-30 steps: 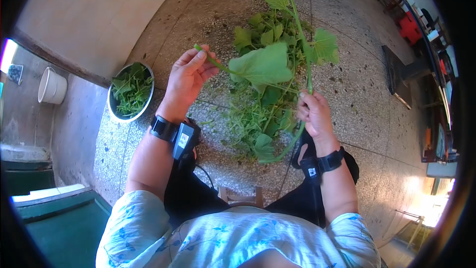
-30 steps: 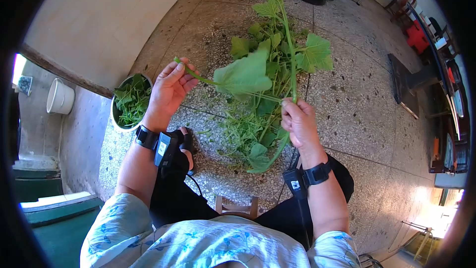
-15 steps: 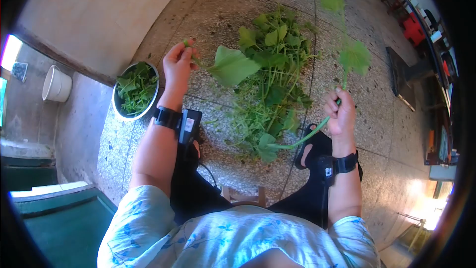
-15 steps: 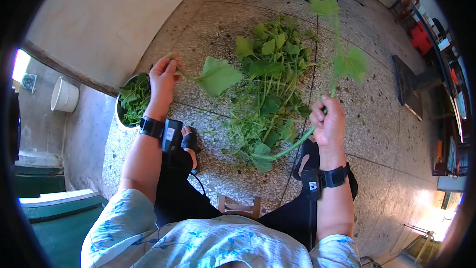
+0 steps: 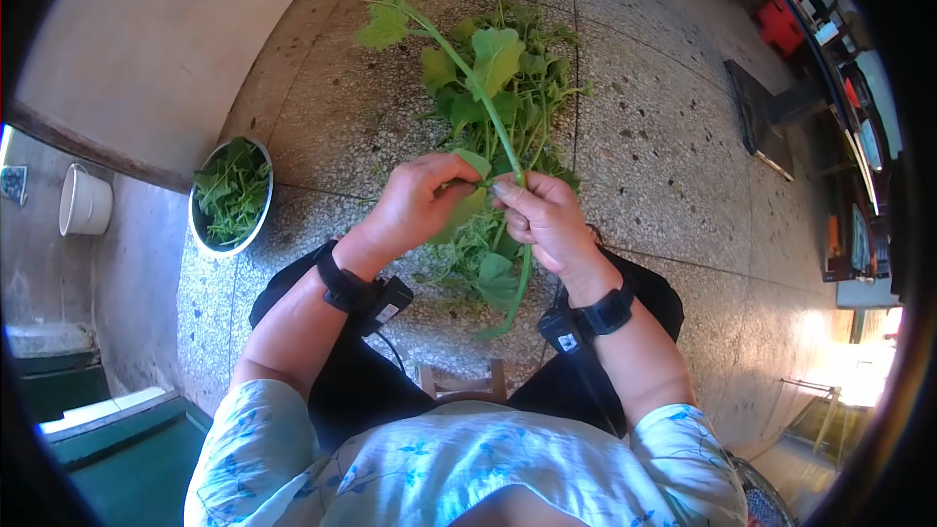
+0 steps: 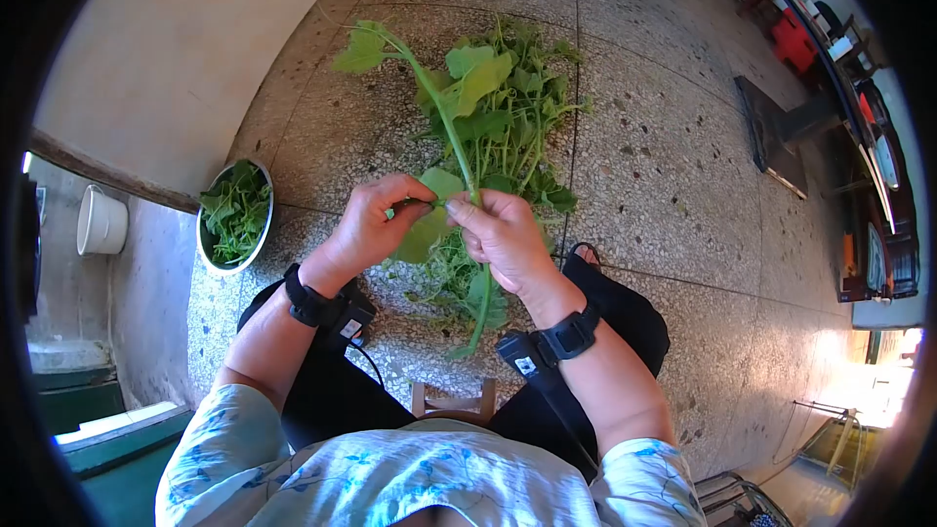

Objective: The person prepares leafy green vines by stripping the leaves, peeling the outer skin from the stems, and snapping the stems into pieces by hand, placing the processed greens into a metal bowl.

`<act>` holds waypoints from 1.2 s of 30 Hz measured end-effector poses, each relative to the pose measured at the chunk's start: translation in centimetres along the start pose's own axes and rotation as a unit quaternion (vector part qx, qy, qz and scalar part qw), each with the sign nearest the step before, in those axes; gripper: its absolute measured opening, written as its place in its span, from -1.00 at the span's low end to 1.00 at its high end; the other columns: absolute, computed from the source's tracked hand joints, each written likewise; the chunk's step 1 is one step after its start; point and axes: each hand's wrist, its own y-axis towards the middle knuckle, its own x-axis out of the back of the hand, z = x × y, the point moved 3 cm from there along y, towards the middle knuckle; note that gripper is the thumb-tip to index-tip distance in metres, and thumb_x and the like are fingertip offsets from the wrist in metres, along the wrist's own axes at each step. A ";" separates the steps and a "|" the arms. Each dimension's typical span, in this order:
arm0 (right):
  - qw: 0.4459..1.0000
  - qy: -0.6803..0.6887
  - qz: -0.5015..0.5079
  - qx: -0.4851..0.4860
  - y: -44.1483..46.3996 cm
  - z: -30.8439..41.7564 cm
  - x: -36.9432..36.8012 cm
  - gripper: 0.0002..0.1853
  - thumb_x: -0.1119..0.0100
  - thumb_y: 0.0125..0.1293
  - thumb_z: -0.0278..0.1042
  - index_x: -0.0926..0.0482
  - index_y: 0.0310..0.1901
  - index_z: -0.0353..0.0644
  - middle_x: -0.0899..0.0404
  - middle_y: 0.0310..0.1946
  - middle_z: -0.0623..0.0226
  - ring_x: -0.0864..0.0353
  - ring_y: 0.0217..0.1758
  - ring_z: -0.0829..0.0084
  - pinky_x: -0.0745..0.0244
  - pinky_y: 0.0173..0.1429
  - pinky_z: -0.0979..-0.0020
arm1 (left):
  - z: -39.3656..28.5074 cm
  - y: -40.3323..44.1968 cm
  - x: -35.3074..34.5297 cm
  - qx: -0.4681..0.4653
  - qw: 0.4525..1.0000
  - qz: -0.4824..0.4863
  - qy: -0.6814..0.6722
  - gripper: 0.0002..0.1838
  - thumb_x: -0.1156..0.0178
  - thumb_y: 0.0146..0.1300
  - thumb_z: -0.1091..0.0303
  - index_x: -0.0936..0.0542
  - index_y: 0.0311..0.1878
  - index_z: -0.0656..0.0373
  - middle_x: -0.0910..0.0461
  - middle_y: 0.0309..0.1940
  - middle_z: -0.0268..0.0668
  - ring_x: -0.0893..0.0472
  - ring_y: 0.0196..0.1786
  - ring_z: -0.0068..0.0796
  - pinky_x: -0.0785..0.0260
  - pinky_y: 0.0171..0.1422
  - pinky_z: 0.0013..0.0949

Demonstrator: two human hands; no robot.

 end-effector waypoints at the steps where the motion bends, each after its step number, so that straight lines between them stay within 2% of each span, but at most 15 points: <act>1: 1.000 -0.012 -0.003 -0.002 0.1 0.0 0.0 -0.88 -0.09 0.15 -0.39 -0.45 -0.35 -0.26 -0.37 -0.60 0.43 -0.11 -0.75 0.75 0.04 -0.69 0.67 | 0.1 0.0 -0.2 -0.015 1.000 0.002 0.011 -0.86 -0.15 -0.02 0.61 -0.51 -0.34 0.24 -0.51 -0.45 -0.23 -0.54 -0.40 -0.42 -0.37 -0.35 -0.46; 6: 0.999 -0.035 0.000 -0.006 0.3 -0.2 0.0 -0.91 -0.06 0.15 -0.43 -0.43 -0.35 -0.25 -0.33 -0.63 0.46 -0.12 -0.74 0.76 0.04 -0.69 0.67 | -0.4 -0.3 -0.4 -0.042 0.998 -0.005 0.040 -0.86 -0.17 -0.04 0.58 -0.52 -0.34 0.25 -0.51 -0.46 -0.24 -0.54 -0.40 -0.39 -0.38 -0.37 -0.44; 9: 1.000 0.012 -0.011 -0.006 0.2 -0.1 -0.1 -0.95 -0.03 0.14 -0.47 -0.42 -0.37 -0.24 -0.33 -0.62 0.47 -0.12 -0.73 0.76 0.04 -0.69 0.67 | 0.0 -0.3 -0.6 0.002 0.999 -0.009 0.049 -0.85 -0.21 -0.05 0.55 -0.52 -0.35 0.25 -0.51 -0.48 -0.24 -0.54 -0.41 -0.37 -0.38 -0.37 -0.44; 12: 0.998 0.058 0.027 -0.025 0.2 -0.3 -0.3 -0.97 -0.02 0.13 -0.50 -0.42 -0.38 -0.23 -0.32 -0.61 0.47 -0.13 -0.72 0.76 0.04 -0.68 0.68 | 0.2 -0.4 -1.1 -0.034 0.999 0.013 0.032 -0.85 -0.22 -0.04 0.53 -0.53 -0.34 0.24 -0.51 -0.49 -0.22 -0.55 -0.41 -0.42 -0.39 -0.36 -0.46; 15: 0.999 0.036 -0.007 -0.033 0.6 -0.8 0.2 -0.97 -0.02 0.11 -0.50 -0.42 -0.38 -0.23 -0.31 -0.61 0.47 -0.12 -0.73 0.75 0.05 -0.69 0.68 | 0.3 -0.4 -0.9 0.005 1.000 -0.007 -0.012 -0.88 -0.20 0.00 0.52 -0.52 -0.35 0.27 -0.54 -0.47 -0.26 -0.54 -0.41 -0.50 -0.39 -0.36 -0.49; 17: 0.997 0.001 -0.062 -0.037 0.9 -1.0 1.3 -0.96 -0.03 0.10 -0.51 -0.42 -0.38 -0.24 -0.32 -0.61 0.47 -0.12 -0.73 0.75 0.06 -0.70 0.68 | 1.7 -0.3 -0.4 0.092 0.989 -0.004 -0.117 -0.93 -0.17 0.05 0.52 -0.51 -0.37 0.29 -0.56 -0.41 -0.29 -0.53 -0.39 -0.56 -0.41 -0.35 -0.50; 18: 0.997 0.001 -0.061 -0.037 0.9 -1.1 1.6 -0.96 -0.03 0.10 -0.51 -0.42 -0.38 -0.24 -0.32 -0.61 0.47 -0.12 -0.73 0.75 0.06 -0.70 0.68 | 2.0 -0.2 0.0 0.093 0.989 -0.005 -0.116 -0.93 -0.17 0.05 0.52 -0.51 -0.37 0.29 -0.56 -0.41 -0.29 -0.53 -0.39 -0.56 -0.41 -0.35 -0.50; 20: 0.996 -0.015 -0.085 -0.026 0.9 -1.0 2.6 -0.95 -0.03 0.08 -0.51 -0.42 -0.39 -0.24 -0.32 -0.61 0.47 -0.13 -0.74 0.75 0.06 -0.71 0.68 | 2.8 0.1 1.4 0.144 0.940 -0.069 -0.302 -0.96 -0.14 0.08 0.51 -0.51 -0.39 0.28 -0.56 -0.35 -0.30 -0.53 -0.37 -0.57 -0.43 -0.33 -0.51; 22: 0.995 -0.021 -0.097 -0.022 0.8 -0.9 3.5 -0.95 -0.04 0.08 -0.51 -0.42 -0.39 -0.23 -0.31 -0.62 0.48 -0.14 -0.73 0.76 0.05 -0.71 0.68 | 3.0 0.2 2.8 0.154 0.939 -0.082 -0.297 -0.95 -0.12 0.11 0.48 -0.51 -0.35 0.23 -0.56 -0.32 -0.26 -0.55 -0.35 -0.53 -0.45 -0.32 -0.48; 24: 0.992 -0.021 -0.128 -0.009 0.9 -0.8 4.7 -0.94 -0.05 0.08 -0.51 -0.42 -0.38 -0.23 -0.31 -0.63 0.49 -0.14 -0.73 0.76 0.05 -0.71 0.69 | 3.7 0.1 4.0 0.180 0.893 -0.129 -0.393 -0.91 -0.10 0.14 0.44 -0.50 -0.29 0.22 -0.55 -0.32 -0.25 -0.56 -0.33 -0.48 -0.45 -0.32 -0.46; 25: 0.990 -0.012 -0.138 0.001 0.7 -0.6 5.0 -0.93 -0.06 0.07 -0.51 -0.42 -0.38 -0.23 -0.31 -0.63 0.50 -0.14 -0.74 0.76 0.04 -0.71 0.69 | 4.1 0.1 4.4 0.175 0.887 -0.133 -0.406 -0.89 -0.09 0.16 0.40 -0.49 -0.26 0.19 -0.55 -0.32 -0.24 -0.58 -0.31 -0.41 -0.46 -0.31 -0.43; 32: 0.982 -0.004 -0.181 0.051 0.7 0.3 7.3 -0.94 -0.08 0.07 -0.49 -0.41 -0.41 -0.23 -0.31 -0.62 0.47 -0.14 -0.75 0.74 0.04 -0.72 0.69 | 6.1 -0.4 6.4 0.191 0.833 -0.183 -0.487 -0.90 -0.05 0.18 0.39 -0.48 -0.27 0.17 -0.54 -0.33 -0.24 -0.58 -0.27 -0.35 -0.48 -0.28 -0.37; 34: 0.980 0.000 -0.191 0.054 0.8 0.8 7.8 -0.94 -0.07 0.07 -0.48 -0.40 -0.42 -0.23 -0.31 -0.62 0.46 -0.14 -0.75 0.73 0.03 -0.72 0.69 | 6.4 -0.5 7.1 0.199 0.836 -0.195 -0.472 -0.90 -0.05 0.19 0.39 -0.48 -0.27 0.17 -0.54 -0.33 -0.24 -0.57 -0.25 -0.36 -0.48 -0.27 -0.38; 36: 0.969 0.013 -0.224 0.099 0.7 1.6 8.9 -0.95 -0.05 0.08 -0.48 -0.39 -0.44 -0.23 -0.31 -0.62 0.45 -0.14 -0.74 0.72 0.02 -0.72 0.68 | 6.9 -0.6 7.7 0.207 0.839 -0.206 -0.459 -0.90 -0.04 0.19 0.39 -0.47 -0.26 0.17 -0.54 -0.32 -0.24 -0.56 -0.24 -0.37 -0.47 -0.26 -0.38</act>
